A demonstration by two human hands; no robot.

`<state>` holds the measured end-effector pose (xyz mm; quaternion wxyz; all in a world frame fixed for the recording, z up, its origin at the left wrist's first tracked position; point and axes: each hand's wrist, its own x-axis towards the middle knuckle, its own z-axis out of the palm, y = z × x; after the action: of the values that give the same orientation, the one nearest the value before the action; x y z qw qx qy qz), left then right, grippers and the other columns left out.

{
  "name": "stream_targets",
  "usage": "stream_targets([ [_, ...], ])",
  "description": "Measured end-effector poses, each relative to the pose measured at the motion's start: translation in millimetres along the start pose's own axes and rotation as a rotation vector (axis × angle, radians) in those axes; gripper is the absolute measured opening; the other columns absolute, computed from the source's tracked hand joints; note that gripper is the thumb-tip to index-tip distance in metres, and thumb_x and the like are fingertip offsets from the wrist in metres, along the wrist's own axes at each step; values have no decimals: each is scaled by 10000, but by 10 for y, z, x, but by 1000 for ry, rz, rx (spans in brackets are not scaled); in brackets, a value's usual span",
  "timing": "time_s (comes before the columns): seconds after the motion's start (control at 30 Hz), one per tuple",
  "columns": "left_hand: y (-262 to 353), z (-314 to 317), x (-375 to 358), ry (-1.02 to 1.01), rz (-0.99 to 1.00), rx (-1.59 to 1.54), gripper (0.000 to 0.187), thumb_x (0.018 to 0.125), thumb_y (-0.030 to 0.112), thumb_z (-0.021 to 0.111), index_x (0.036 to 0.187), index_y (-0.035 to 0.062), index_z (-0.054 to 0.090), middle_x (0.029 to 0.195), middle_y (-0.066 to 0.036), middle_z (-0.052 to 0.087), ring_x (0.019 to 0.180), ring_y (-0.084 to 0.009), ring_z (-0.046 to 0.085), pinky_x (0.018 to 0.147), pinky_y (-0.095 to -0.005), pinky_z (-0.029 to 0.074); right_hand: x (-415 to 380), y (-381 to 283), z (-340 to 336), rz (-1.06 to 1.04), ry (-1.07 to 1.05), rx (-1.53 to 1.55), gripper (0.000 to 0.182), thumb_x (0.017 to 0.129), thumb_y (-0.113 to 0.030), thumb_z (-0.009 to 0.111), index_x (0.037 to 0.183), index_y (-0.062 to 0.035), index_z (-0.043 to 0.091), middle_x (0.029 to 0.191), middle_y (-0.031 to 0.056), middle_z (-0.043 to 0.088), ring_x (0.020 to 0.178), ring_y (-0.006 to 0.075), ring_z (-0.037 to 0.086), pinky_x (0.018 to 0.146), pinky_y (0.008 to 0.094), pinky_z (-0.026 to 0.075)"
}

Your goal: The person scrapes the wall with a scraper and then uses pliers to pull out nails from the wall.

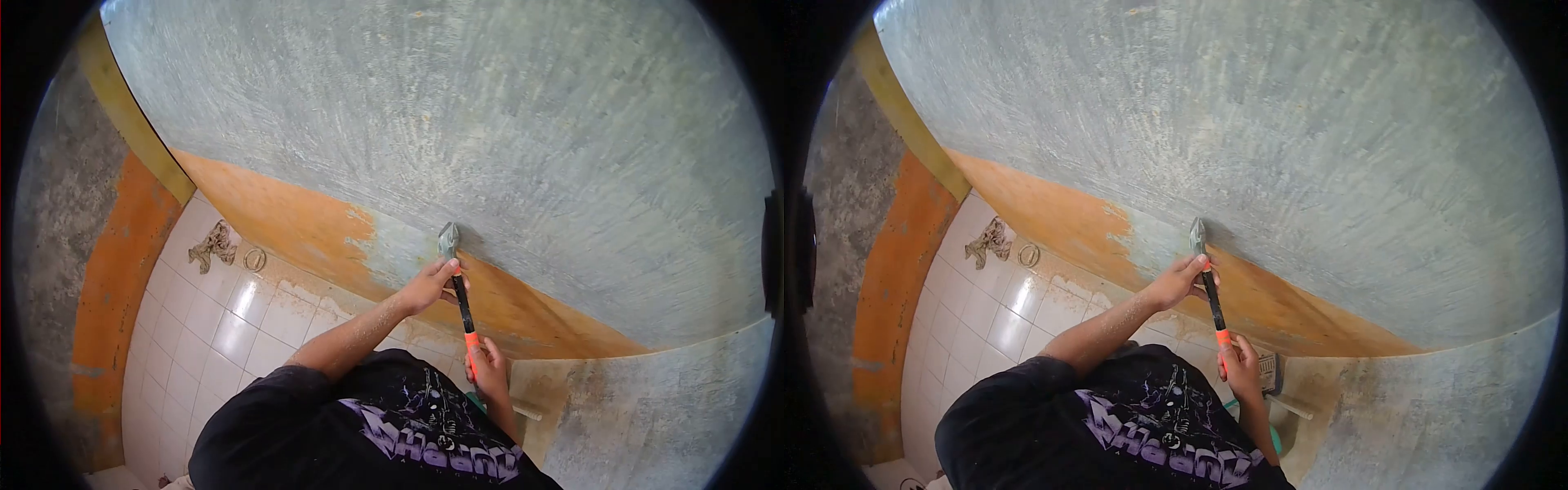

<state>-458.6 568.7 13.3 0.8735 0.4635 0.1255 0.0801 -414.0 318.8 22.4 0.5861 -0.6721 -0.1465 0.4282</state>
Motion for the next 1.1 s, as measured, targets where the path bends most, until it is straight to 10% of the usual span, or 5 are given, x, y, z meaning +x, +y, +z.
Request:
stream_targets([
  [0.57, -150, 121, 59, 87, 80, 15, 467, 1058, 435, 331, 1308, 74, 490, 970, -68, 645, 904, -200, 667, 779, -393, 579, 158, 12, -263, -7, -155, -42, 368, 1017, -274, 533, 1291, -32, 491, 594, -28, 481, 436, 43, 417, 390, 217, 314],
  [1.1, -65, -149, 20, -12, 12, 113, 517, 1052, 454, 338, 1326, 28, 442, 1079, -122, 639, 991, -230, 651, 783, -393, 590, 131, 104, -80, -231, 146, -377, 297, 987, -221, 566, 1164, 10, 624, 687, -24, 534, 585, 53, 452, 528, 241, 367],
])
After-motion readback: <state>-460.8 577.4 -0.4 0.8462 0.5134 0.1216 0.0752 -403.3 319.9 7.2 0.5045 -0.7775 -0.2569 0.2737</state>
